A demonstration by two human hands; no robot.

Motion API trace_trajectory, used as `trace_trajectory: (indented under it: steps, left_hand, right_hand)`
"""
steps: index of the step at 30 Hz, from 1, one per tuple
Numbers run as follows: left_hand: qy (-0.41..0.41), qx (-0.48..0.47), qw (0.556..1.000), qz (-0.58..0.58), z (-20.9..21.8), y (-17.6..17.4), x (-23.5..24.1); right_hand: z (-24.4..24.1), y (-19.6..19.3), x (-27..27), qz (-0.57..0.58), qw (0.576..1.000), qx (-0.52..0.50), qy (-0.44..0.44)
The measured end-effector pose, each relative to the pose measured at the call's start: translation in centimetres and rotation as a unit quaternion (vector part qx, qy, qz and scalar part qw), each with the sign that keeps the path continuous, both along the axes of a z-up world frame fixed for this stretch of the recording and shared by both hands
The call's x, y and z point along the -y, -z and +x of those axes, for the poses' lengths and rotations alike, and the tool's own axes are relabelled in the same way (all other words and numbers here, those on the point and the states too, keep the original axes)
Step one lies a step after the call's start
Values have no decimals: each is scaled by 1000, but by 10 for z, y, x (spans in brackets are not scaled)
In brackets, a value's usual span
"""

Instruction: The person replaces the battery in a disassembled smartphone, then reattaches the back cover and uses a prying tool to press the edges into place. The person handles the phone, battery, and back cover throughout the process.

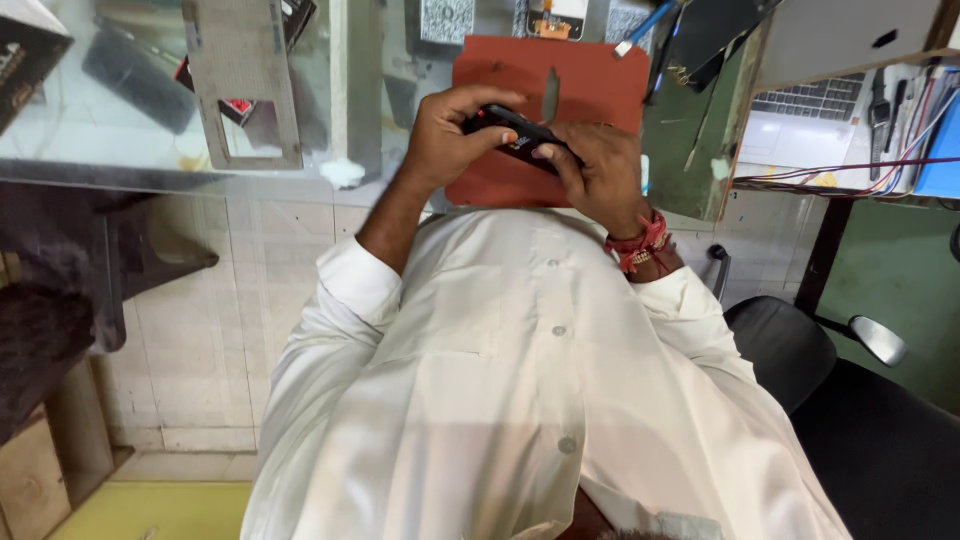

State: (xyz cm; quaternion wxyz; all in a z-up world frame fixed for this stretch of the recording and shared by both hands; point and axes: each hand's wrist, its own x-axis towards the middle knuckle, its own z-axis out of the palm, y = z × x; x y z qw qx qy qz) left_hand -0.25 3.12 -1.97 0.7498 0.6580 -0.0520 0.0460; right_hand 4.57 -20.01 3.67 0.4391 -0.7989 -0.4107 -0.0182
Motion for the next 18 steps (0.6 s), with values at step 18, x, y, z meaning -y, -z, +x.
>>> trace_trajectory:
  steps: [18]
  left_hand:
    - [4,21,998,63,0,25,-9]
  right_hand:
    - [2,20,14,31,999,-27,17]
